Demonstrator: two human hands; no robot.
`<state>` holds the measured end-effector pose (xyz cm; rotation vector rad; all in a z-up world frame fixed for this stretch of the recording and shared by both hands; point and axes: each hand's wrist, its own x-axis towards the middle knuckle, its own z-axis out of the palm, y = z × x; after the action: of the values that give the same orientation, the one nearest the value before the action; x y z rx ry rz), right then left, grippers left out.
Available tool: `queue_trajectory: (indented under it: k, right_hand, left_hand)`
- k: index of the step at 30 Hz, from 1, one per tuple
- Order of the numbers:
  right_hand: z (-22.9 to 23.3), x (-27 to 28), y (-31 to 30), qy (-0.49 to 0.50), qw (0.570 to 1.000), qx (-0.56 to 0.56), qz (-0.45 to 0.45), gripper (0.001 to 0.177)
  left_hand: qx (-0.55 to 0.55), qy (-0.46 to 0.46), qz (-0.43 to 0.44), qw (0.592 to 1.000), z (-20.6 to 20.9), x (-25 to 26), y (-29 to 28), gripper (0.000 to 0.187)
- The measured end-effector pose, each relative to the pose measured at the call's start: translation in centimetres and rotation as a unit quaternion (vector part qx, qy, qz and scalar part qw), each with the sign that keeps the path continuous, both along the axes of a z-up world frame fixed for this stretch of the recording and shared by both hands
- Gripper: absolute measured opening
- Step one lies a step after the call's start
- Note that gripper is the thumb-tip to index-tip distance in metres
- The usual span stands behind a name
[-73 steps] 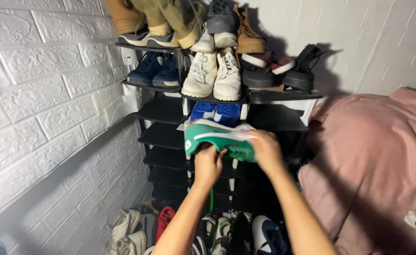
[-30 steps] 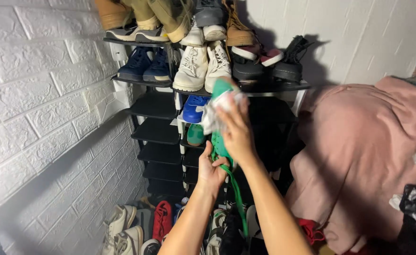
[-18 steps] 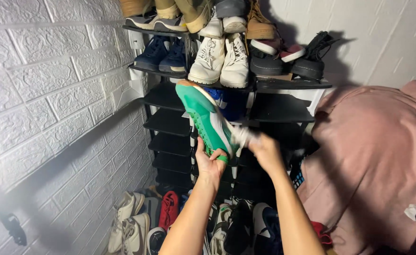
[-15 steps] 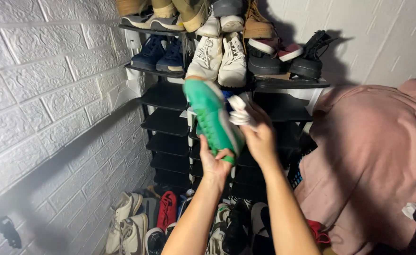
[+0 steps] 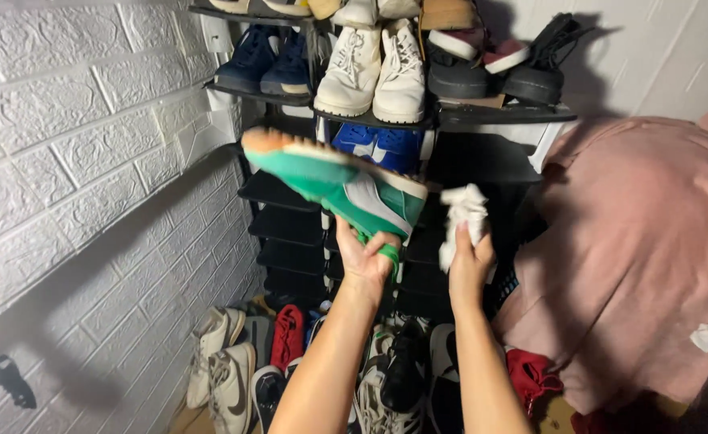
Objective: The person wipes a green sneaker with a white cloth, then ties the laces and places it on a shoe rack. The person repeats the same process with the matching green sneaker, wiping it and tying the laces before placing it on the rack.
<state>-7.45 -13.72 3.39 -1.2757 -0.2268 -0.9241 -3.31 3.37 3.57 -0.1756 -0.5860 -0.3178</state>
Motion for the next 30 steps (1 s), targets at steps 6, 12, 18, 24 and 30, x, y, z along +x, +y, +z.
queue_trajectory:
  k: [6, 12, 18, 24, 30]
  right_hand:
    - [11.8, -8.6, 6.6, -0.210, 0.825, -0.459, -0.255, 0.063]
    - [4.8, -5.0, 2.6, -0.266, 0.880, -0.369, -0.138, 0.039]
    - [-3.6, 0.3, -0.3, -0.117, 0.966, -0.208, -0.101, 0.039]
    - [0.6, 0.8, 1.0, 0.088, 0.865, 0.294, 0.398, 0.045]
    - [2.7, 0.6, 1.8, 0.062, 0.970, 0.116, 0.205, 0.044]
  left_hand:
    - [0.140, 0.251, 0.147, 0.947, 10.9, -11.5, -4.1, 0.045]
    - [0.075, 0.089, 0.106, 0.988, 1.0, -4.0, -3.3, 0.043]
    - [-0.004, 0.099, -0.044, 0.994, -1.7, -2.3, -3.4, 0.036]
    - [0.001, 0.179, -0.046, 0.983, 2.0, -4.1, -5.0, 0.036]
    - [0.040, 0.199, 0.017, 0.979, -0.5, -0.8, -4.3, 0.040]
